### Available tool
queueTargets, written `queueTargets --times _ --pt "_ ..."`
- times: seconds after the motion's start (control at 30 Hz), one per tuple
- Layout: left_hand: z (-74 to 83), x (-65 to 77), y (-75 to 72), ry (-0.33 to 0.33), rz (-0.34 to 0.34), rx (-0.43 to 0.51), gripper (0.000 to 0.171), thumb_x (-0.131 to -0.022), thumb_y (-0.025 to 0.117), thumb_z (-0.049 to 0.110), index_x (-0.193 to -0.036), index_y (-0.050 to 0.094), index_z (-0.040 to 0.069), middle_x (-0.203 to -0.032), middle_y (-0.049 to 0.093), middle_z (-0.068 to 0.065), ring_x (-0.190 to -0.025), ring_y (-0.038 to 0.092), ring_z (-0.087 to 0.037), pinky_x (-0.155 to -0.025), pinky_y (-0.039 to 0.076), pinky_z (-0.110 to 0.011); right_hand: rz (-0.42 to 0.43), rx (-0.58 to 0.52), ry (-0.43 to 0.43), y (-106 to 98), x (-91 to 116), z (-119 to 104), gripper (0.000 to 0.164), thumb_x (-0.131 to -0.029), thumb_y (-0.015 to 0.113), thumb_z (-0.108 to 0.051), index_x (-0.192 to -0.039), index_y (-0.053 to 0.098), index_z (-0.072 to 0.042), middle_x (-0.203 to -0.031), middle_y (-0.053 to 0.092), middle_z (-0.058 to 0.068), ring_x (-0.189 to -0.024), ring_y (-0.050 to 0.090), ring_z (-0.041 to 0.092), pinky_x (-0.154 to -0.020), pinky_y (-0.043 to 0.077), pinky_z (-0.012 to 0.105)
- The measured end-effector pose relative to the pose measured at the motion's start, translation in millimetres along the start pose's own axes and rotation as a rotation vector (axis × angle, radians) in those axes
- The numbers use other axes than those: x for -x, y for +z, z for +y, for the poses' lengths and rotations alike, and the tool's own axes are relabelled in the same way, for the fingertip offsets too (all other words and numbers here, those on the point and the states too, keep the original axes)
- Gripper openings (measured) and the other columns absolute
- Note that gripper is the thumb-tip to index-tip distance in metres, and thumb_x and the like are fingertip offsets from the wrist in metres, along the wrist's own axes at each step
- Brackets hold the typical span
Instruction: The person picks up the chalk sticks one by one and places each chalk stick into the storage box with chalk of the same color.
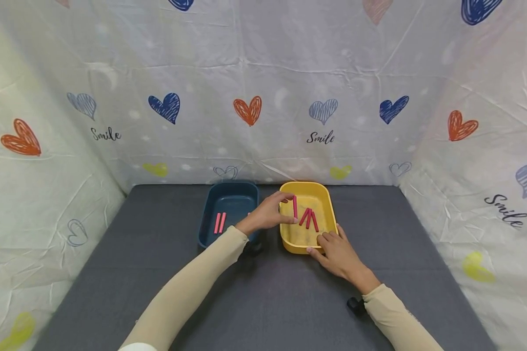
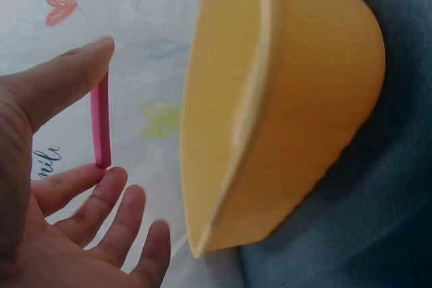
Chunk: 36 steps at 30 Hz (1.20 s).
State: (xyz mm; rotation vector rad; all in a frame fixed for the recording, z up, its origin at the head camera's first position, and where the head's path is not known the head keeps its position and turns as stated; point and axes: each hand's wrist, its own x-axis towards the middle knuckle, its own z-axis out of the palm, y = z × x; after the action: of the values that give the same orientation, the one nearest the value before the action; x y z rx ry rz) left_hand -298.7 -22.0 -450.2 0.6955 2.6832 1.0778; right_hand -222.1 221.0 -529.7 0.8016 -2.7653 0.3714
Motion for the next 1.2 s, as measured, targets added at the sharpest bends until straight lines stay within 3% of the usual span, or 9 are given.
queueTargets --times 0.27,0.47,0.67,1.03,1.2 --pt "-7.8 -14.5 6.6 -0.039 0.012 -0.068 0.078 -0.079 0.081 0.042 -0.145 0.047 0.018 -0.144 0.048 -0.007 -0.132 0.044 -0.025 -0.110 0.042 -0.047 0.001 0.000 0.001 -0.2 -1.0 0.4 0.031 -0.096 0.059 -0.046 -0.080 0.052 -0.020 -0.074 0.050 -0.007 -0.075 0.052 0.015 -0.116 0.022 0.063" --pt "-12.6 -26.1 10.9 -0.041 0.005 -0.108 0.074 -0.080 0.081 0.038 -0.144 0.049 0.016 -0.140 0.049 -0.008 -0.130 0.041 -0.026 -0.115 0.032 -0.051 0.002 0.004 0.001 -1.7 -1.1 -0.4 0.030 -0.096 0.059 -0.045 -0.080 0.052 -0.020 -0.074 0.049 -0.008 -0.075 0.052 0.015 -0.115 0.023 0.063" --pt "-14.3 -33.5 10.6 -0.053 -0.016 -0.145 0.074 -0.080 0.081 0.038 -0.143 0.050 0.015 -0.137 0.050 -0.007 -0.129 0.041 -0.025 -0.115 0.028 -0.052 0.008 0.005 -0.002 -1.5 -1.1 -0.6 0.030 -0.096 0.059 -0.045 -0.081 0.052 -0.020 -0.074 0.050 -0.007 -0.075 0.052 0.015 -0.116 0.023 0.062" --pt "-15.8 -37.5 13.7 -0.122 -0.036 -0.122 0.073 -0.080 0.081 0.036 -0.143 0.050 0.016 -0.135 0.051 -0.006 -0.127 0.042 -0.025 -0.111 0.037 -0.046 0.020 0.012 -0.008 1.7 -1.1 1.5 0.031 -0.096 0.059 -0.045 -0.080 0.052 -0.020 -0.073 0.050 -0.008 -0.073 0.051 0.013 -0.114 0.025 0.063" --pt "-15.8 -38.9 15.8 -0.116 -0.035 -0.149 0.074 -0.079 0.081 0.037 -0.143 0.050 0.015 -0.134 0.051 -0.007 -0.125 0.043 -0.025 -0.108 0.039 -0.043 0.020 0.001 -0.001 1.3 -0.4 1.6 0.030 -0.096 0.059 -0.045 -0.080 0.052 -0.020 -0.073 0.048 -0.008 -0.072 0.050 0.012 -0.115 0.024 0.063"
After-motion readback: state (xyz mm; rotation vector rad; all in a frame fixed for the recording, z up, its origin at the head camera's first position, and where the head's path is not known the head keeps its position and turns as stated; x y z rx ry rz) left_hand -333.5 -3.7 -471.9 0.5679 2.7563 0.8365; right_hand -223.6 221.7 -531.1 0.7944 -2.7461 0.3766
